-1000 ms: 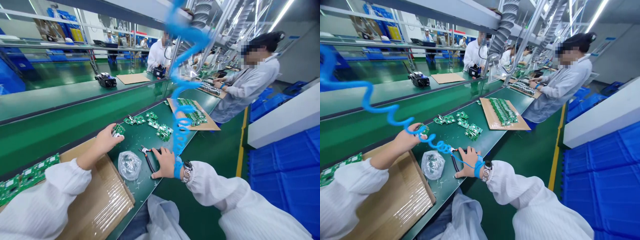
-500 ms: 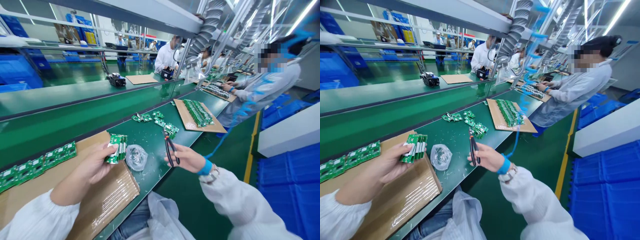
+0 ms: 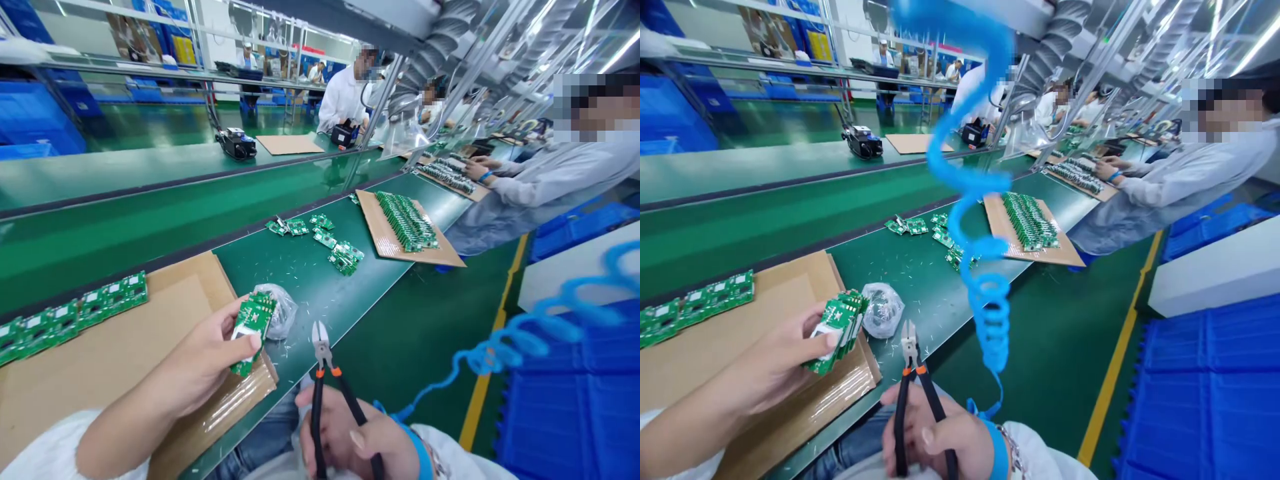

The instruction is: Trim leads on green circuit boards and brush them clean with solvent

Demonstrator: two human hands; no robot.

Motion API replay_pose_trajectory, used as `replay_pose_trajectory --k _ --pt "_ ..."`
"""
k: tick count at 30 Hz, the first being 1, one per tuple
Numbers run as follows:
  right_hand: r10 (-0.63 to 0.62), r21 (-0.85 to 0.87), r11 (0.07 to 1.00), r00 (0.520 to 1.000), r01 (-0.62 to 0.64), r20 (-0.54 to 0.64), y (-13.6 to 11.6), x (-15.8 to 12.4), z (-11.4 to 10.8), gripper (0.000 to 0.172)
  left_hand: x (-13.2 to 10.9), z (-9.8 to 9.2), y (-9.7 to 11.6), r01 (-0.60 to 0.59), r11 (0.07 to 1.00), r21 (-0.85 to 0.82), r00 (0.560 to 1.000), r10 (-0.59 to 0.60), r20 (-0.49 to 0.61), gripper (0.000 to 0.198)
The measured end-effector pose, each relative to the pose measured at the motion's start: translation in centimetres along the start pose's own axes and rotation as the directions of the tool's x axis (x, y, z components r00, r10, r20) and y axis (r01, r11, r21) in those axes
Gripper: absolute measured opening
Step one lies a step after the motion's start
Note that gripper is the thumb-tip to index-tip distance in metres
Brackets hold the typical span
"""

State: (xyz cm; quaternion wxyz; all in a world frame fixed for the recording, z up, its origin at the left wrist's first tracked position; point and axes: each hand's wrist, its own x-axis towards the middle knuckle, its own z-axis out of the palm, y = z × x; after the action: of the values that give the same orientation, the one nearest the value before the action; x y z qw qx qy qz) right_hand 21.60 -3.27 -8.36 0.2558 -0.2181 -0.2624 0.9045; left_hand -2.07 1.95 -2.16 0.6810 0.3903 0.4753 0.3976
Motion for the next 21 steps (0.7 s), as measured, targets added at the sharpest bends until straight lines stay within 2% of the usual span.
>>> replay_pose_trajectory --k 1,2,3,4,6,7,9,11,14,21 --pt "-0.069 -0.183 0.981 0.996 0.058 -0.055 -1.0 0.2 -0.1 0.066 -0.1 0.1 -0.1 -0.019 0.997 0.068 1.0 0.02 -0.011 0.062" --pt "-0.173 -0.418 0.902 0.978 0.11 -0.116 -2.0 0.4 -0.1 0.064 -0.3 0.3 -0.1 -0.032 0.992 0.123 0.999 0.035 -0.015 0.063" --pt "-0.297 -0.665 0.737 0.942 0.122 -0.157 -3.1 0.8 0.0 0.061 -0.4 0.4 -0.1 -0.04 0.986 0.161 0.999 0.043 -0.019 0.065" --pt "-0.42 -0.856 0.509 0.893 0.086 -0.16 -4.1 1.1 0.1 0.06 -0.6 0.6 -0.1 -0.043 0.981 0.187 0.998 0.049 -0.027 0.066" --pt "-0.578 -0.995 0.094 0.812 -0.033 -0.081 -5.6 2.0 0.4 0.061 -0.8 1.0 -0.2 -0.033 0.975 0.22 0.997 0.048 -0.066 0.072" --pt "-0.615 -0.996 -0.049 0.788 -0.073 -0.027 -6.1 2.4 0.6 0.062 -1.0 1.1 -0.2 -0.026 0.972 0.234 0.994 0.049 -0.093 0.075" --pt "-0.635 -0.97 -0.221 0.77 -0.106 0.06 -6.5 3.0 0.9 0.063 -1.1 1.3 -0.4 -0.009 0.965 0.261 0.99 0.046 -0.133 0.08" --pt "-0.635 -0.944 -0.31 0.764 -0.115 0.115 -6.5 3.5 1.1 0.064 -1.3 1.2 -0.6 0.01 0.958 0.286 0.988 0.035 -0.153 0.08" --pt "-0.636 -0.918 -0.377 0.755 -0.126 0.157 -6.3 3.9 1.1 0.064 -1.3 0.8 -1.1 0.052 0.931 0.361 0.98 0.022 -0.196 0.078" --pt "-0.648 -0.898 -0.412 0.742 -0.156 0.168 -6.6 4.4 0.7 0.061 -1.0 0.2 -1.3 0.14 0.858 0.494 0.948 0.029 -0.318 0.087"
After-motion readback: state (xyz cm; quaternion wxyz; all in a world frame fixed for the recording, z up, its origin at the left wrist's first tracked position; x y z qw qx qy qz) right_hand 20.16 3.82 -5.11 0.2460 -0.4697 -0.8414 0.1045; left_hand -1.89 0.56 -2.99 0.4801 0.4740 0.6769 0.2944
